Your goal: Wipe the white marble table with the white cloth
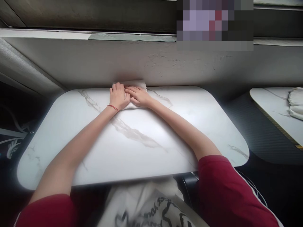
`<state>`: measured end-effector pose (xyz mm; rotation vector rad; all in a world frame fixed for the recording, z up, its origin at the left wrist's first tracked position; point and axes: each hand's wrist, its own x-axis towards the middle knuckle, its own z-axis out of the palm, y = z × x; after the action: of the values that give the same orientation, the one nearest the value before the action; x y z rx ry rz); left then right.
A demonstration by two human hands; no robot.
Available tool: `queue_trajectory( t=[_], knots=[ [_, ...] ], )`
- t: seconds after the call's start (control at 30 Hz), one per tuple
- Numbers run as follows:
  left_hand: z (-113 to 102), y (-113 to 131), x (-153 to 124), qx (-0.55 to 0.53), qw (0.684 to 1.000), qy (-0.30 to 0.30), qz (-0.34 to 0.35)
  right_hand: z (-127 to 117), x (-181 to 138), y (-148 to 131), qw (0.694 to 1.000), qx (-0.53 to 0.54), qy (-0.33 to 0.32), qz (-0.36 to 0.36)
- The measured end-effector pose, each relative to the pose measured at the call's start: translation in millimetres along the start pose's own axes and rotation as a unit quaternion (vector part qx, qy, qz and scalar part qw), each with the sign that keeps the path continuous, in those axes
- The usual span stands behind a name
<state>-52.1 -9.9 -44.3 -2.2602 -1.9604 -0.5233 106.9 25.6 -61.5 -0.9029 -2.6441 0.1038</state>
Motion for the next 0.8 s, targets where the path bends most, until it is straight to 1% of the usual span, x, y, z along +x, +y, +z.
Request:
queue_trajectory(
  t=[0.13,0.2,0.27,0.37,0.47,0.57,0.63,0.7,0.73,0.8],
  knots=[
    [-3.8,-2.3,-1.4,-0.003,1.0,-0.009,0.007,-1.1,-0.9,-4.4,1.0,0.003,-0.01,0.013],
    [-8.8,-2.3,-6.8,0.007,1.0,-0.01,0.02,-1.2,-5.0,-12.0,1.0,0.001,-0.008,0.015],
    [-16.6,-0.7,-18.3,0.024,0.999,-0.012,0.041,-2.2,-15.8,-24.9,1.0,-0.007,-0.006,0.009],
    [-33.6,6.0,-52.0,0.052,0.994,-0.028,0.094,-7.4,-50.9,-54.3,1.0,-0.024,-0.013,-0.009],
    [-53.1,19.7,-105.4,0.076,0.983,-0.055,0.155,-17.9,-106.3,-93.5,0.998,-0.035,-0.009,-0.051],
    [-69.2,39.7,-163.6,0.099,0.969,-0.087,0.209,-31.5,-163.2,-134.2,0.994,-0.05,0.006,-0.098],
    [-75.7,53.0,-192.5,0.118,0.958,-0.099,0.241,-39.9,-190.5,-155.7,0.992,-0.075,0.001,-0.102],
    [-78.2,62.4,-207.2,0.129,0.949,-0.107,0.267,-45.6,-205.4,-169.0,0.99,-0.102,-0.002,-0.1],
    [-78.0,65.2,-209.1,0.131,0.946,-0.106,0.275,-47.1,-208.5,-172.1,0.989,-0.111,-0.003,-0.098],
    [-75.6,67.9,-204.3,0.125,0.945,-0.096,0.287,-47.6,-208.7,-171.6,0.989,-0.115,-0.002,-0.089]
  ],
)
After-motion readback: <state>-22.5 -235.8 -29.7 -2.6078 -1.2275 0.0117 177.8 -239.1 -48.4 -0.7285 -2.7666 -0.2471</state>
